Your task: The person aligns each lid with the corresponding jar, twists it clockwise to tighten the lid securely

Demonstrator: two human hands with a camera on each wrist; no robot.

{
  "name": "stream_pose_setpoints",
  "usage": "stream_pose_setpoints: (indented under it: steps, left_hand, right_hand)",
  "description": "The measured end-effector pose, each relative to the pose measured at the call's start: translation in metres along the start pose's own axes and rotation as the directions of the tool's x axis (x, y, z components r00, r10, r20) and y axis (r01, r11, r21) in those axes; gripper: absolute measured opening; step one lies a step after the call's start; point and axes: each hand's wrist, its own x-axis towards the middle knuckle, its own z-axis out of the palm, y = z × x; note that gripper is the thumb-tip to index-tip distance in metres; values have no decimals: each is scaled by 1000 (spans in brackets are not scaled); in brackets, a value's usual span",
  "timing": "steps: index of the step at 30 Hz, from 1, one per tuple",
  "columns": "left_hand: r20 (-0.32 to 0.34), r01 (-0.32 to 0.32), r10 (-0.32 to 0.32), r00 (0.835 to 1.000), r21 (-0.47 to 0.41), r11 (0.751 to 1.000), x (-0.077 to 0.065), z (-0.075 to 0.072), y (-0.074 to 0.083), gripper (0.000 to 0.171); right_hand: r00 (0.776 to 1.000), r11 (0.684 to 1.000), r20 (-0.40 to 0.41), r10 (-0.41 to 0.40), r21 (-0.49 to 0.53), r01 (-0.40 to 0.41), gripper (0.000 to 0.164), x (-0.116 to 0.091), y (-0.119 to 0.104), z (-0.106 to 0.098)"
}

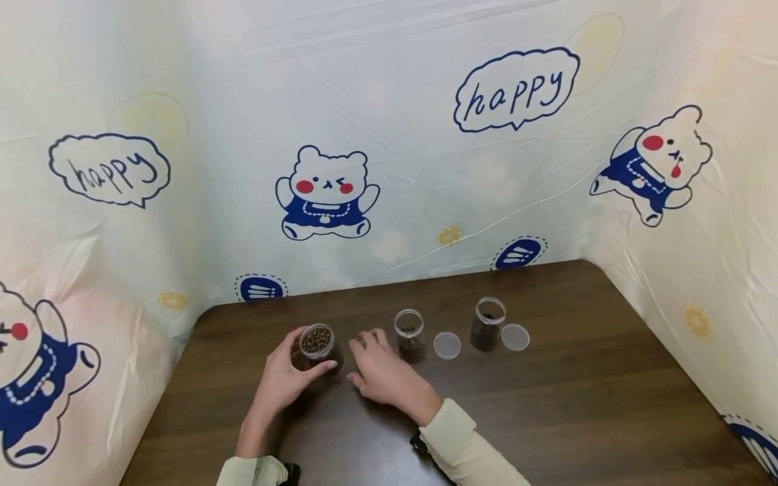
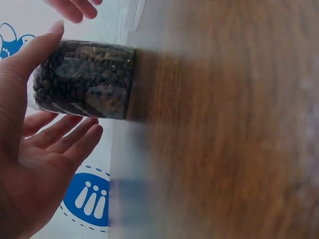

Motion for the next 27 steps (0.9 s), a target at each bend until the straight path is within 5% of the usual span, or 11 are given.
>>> stream_pose_setpoints:
  steps: [16, 27]
  left_hand:
    - [-5, 7, -7, 1000, 42, 999, 2, 2, 4, 87]
    - [-8, 15, -14, 1000, 38, 999, 4, 4, 5, 86]
  right_hand:
    - [994, 994, 64, 90, -68, -86, 66, 11, -1, 11]
    - [998, 982, 14, 68, -177, -64, 57, 15, 2, 19]
